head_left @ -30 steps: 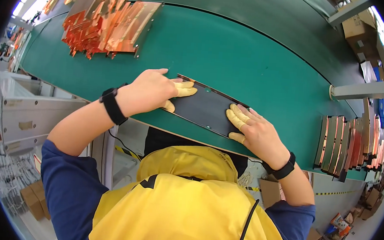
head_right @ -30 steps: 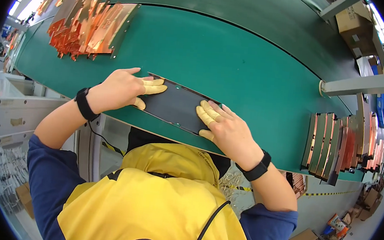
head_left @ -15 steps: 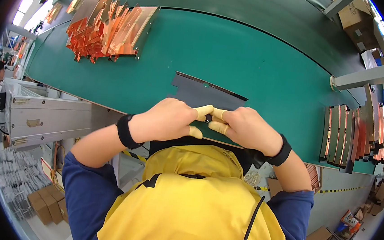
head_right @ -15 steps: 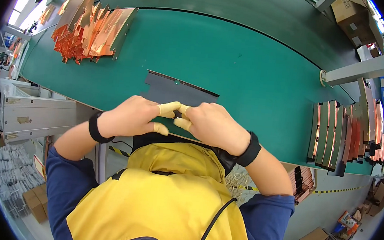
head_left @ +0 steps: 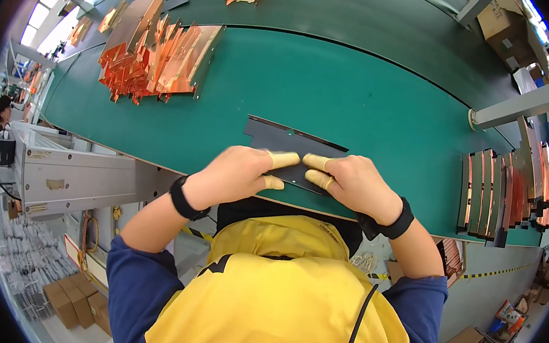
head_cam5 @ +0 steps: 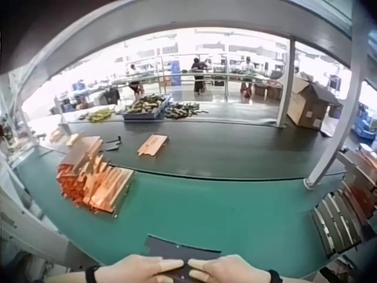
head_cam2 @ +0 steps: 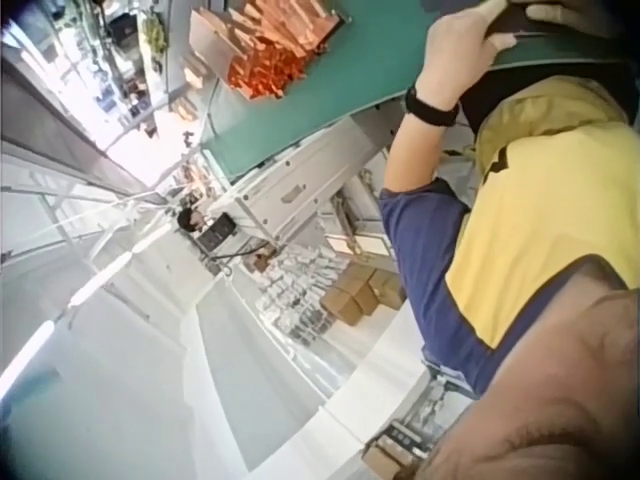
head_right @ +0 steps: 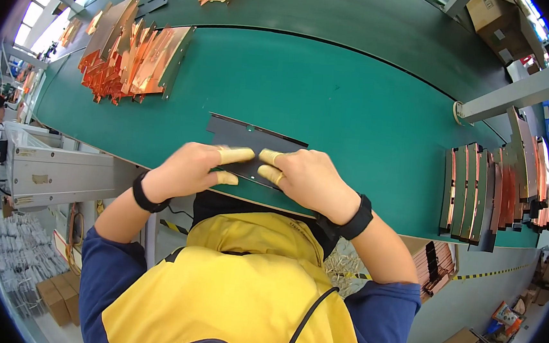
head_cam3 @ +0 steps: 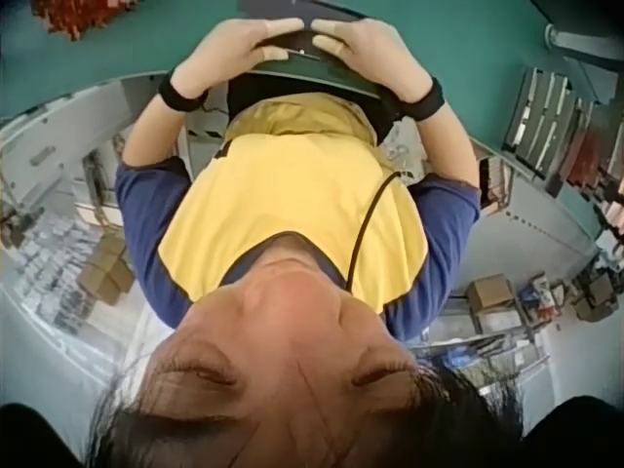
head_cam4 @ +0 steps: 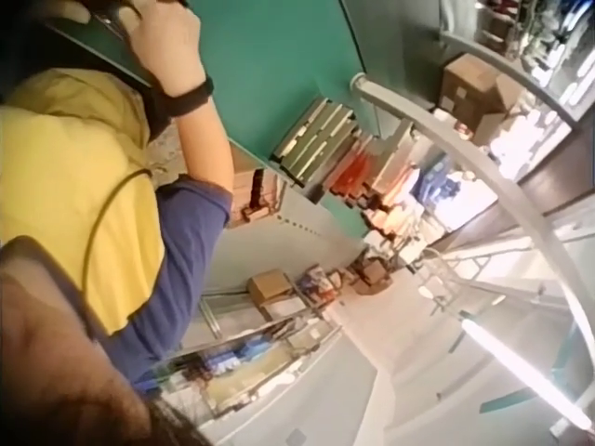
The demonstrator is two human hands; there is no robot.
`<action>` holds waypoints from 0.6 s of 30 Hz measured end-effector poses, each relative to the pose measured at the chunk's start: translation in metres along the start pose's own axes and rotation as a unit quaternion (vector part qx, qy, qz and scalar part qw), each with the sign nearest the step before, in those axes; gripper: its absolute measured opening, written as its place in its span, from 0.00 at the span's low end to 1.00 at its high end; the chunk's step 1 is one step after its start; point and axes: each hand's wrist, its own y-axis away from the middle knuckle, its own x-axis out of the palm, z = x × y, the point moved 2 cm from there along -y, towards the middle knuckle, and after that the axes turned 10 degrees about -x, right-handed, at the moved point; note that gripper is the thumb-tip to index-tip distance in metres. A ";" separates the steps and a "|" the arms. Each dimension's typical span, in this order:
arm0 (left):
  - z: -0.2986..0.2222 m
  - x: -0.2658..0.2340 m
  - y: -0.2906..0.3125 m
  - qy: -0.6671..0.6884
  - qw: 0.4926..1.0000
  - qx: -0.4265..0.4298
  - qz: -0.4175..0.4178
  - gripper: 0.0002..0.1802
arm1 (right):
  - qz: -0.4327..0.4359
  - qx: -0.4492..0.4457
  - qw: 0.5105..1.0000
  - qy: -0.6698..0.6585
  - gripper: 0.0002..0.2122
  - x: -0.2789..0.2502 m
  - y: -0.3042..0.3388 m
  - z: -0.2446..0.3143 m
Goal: The person peels adhesive strips from copper plates, presses black panels onto the plates, and folds the copper edges over the panels. They then stack the completed assemblies on the workbench and repeat the process with new components.
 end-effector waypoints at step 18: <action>-0.082 0.026 0.022 -0.139 0.955 0.116 -0.236 0.06 | -0.152 -0.022 0.981 0.118 0.30 -0.025 0.092 0.025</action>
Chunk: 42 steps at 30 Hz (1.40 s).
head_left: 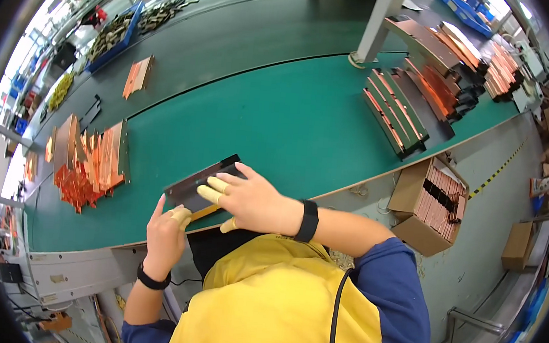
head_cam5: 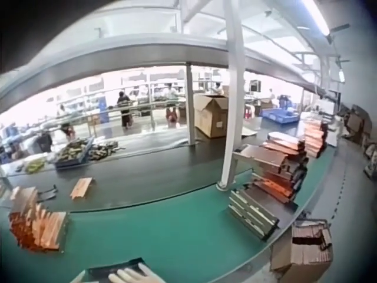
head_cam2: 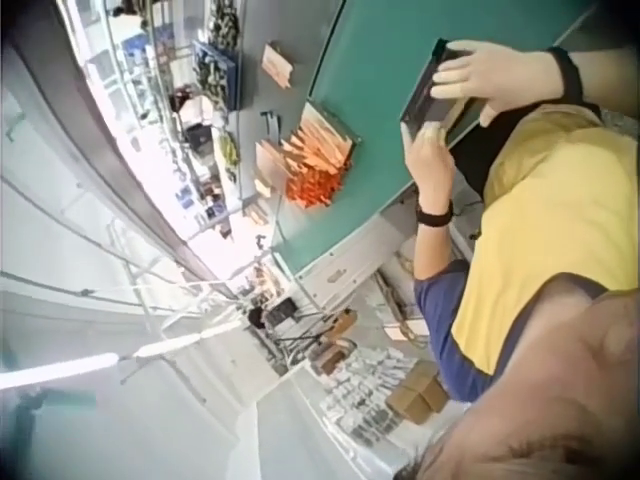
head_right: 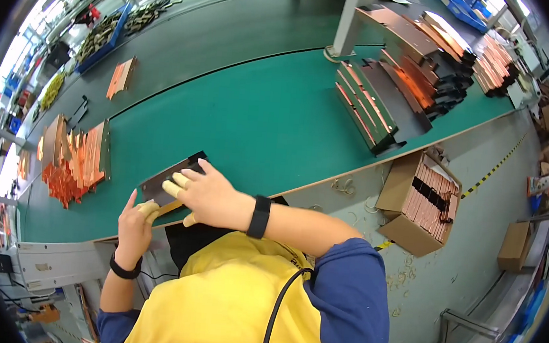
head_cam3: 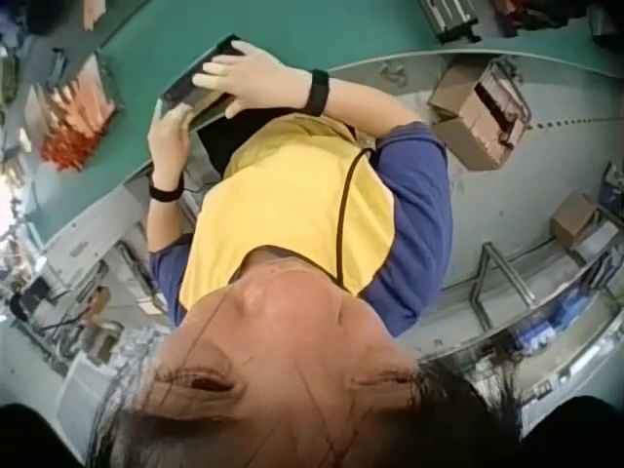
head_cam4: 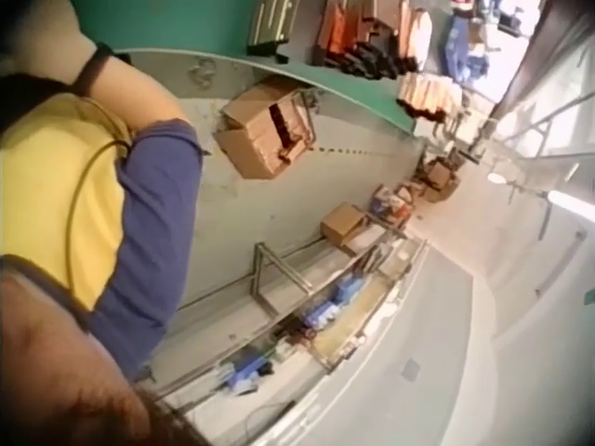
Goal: The person peels adhesive strips from copper plates, presses black panels onto the plates, and folds the copper edges over the panels. They then stack the completed assemblies on the workbench and repeat the process with new components.
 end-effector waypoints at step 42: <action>0.031 0.030 -0.017 0.475 0.827 -0.293 0.070 0.24 | -0.022 0.570 0.797 0.196 0.38 -0.195 0.150 -0.139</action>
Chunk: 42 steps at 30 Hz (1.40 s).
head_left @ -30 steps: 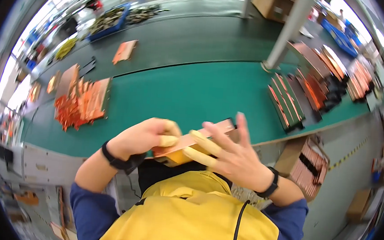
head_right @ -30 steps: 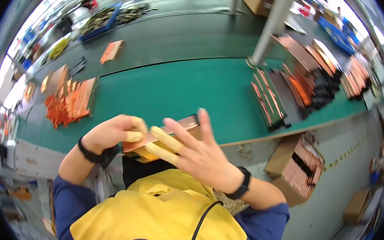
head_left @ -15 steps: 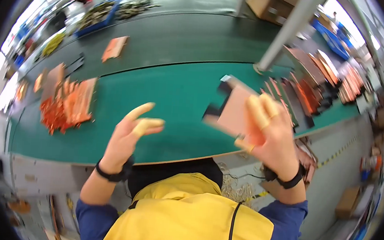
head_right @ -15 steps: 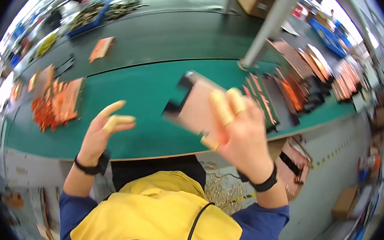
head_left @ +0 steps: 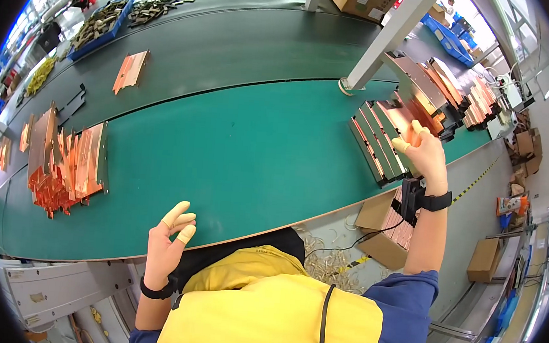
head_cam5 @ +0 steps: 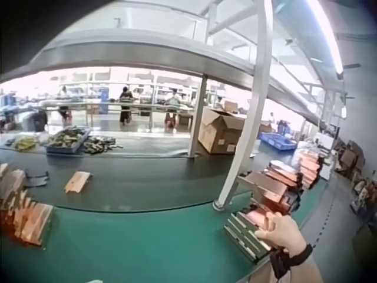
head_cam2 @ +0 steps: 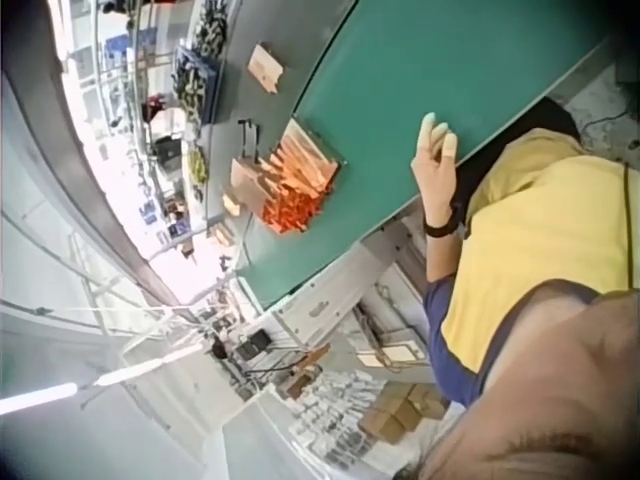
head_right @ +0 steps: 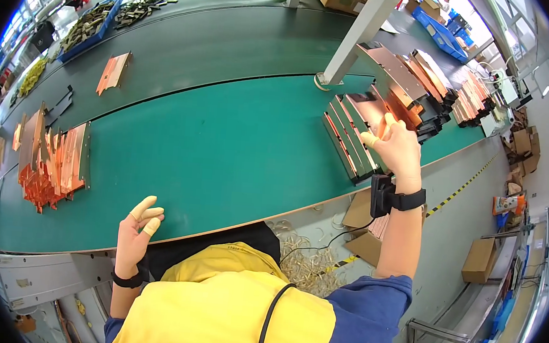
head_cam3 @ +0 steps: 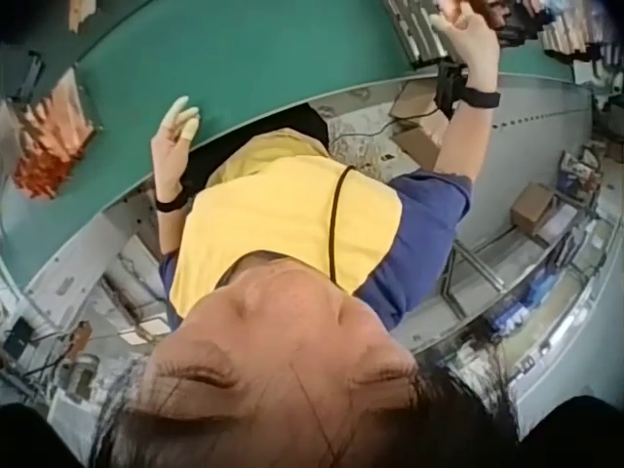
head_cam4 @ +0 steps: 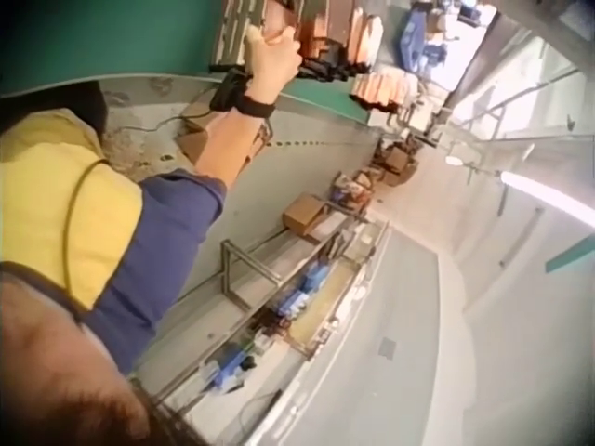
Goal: The person peels adhesive strips from copper plates, presses black panels onto the plates, and folds the copper edges over the panels. They then stack the completed assemblies on the workbench and repeat the process with new components.
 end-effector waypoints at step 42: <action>0.093 -0.151 0.015 -0.200 0.873 0.304 -0.324 0.10 | 0.166 -0.665 0.720 -0.109 0.02 0.118 -0.081 0.458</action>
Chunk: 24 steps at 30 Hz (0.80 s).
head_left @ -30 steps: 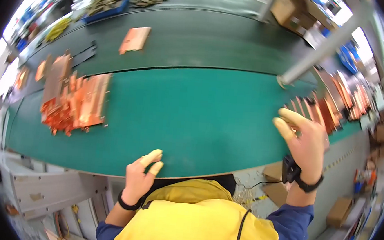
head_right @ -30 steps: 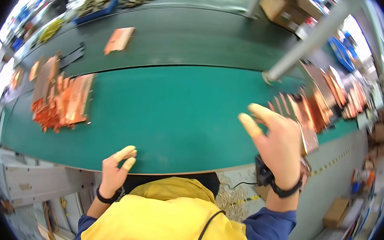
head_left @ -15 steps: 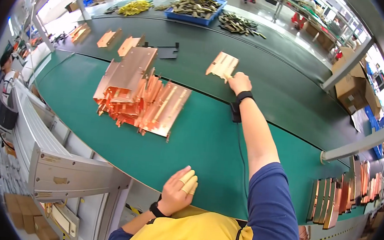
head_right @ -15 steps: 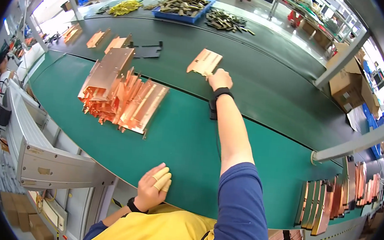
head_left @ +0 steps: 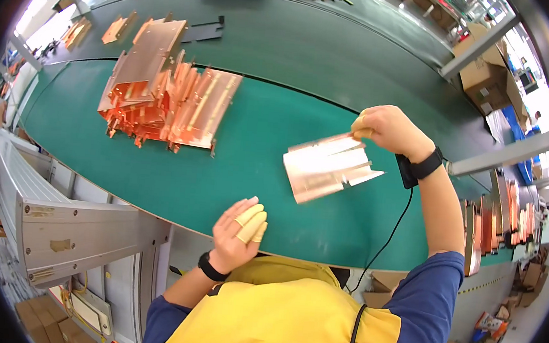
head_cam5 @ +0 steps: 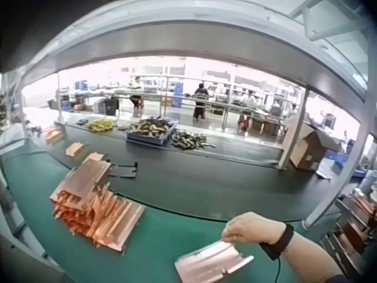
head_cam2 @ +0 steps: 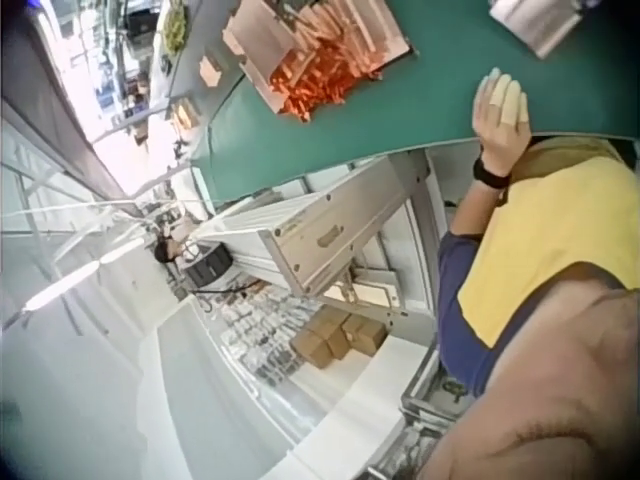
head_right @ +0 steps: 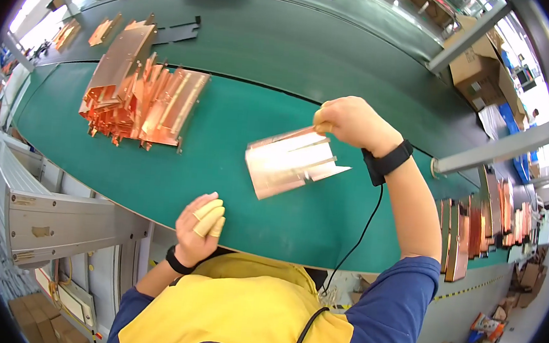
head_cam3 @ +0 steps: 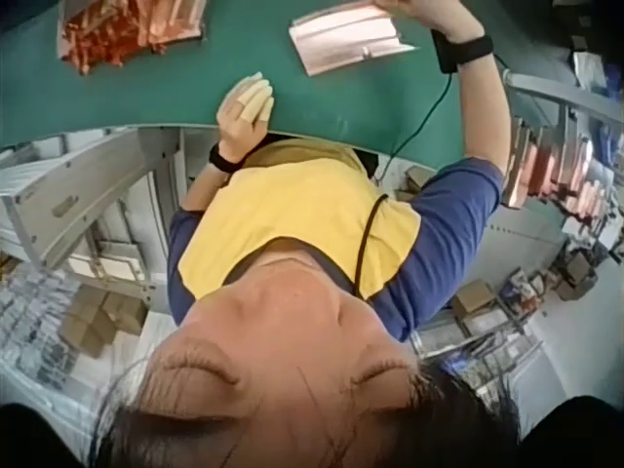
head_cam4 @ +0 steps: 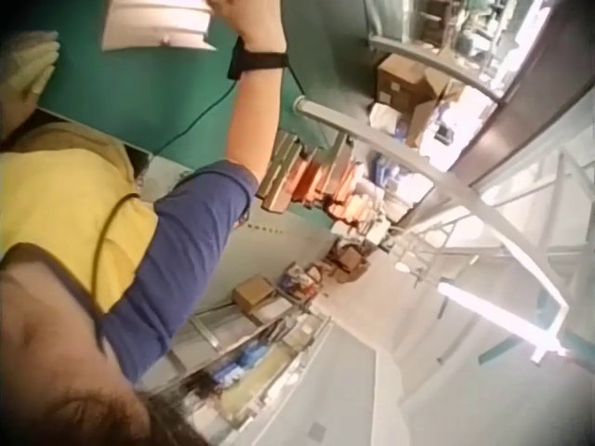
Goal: The person peels adhesive strips from copper plates, presses black panels onto the plates, and folds the copper edges over the panels. They then stack the completed assemblies on the workbench and repeat the process with new components.
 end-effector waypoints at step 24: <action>-0.088 0.056 0.068 -0.066 0.969 0.133 0.196 0.12 | -0.051 -0.158 0.986 0.005 0.09 0.088 0.041 0.142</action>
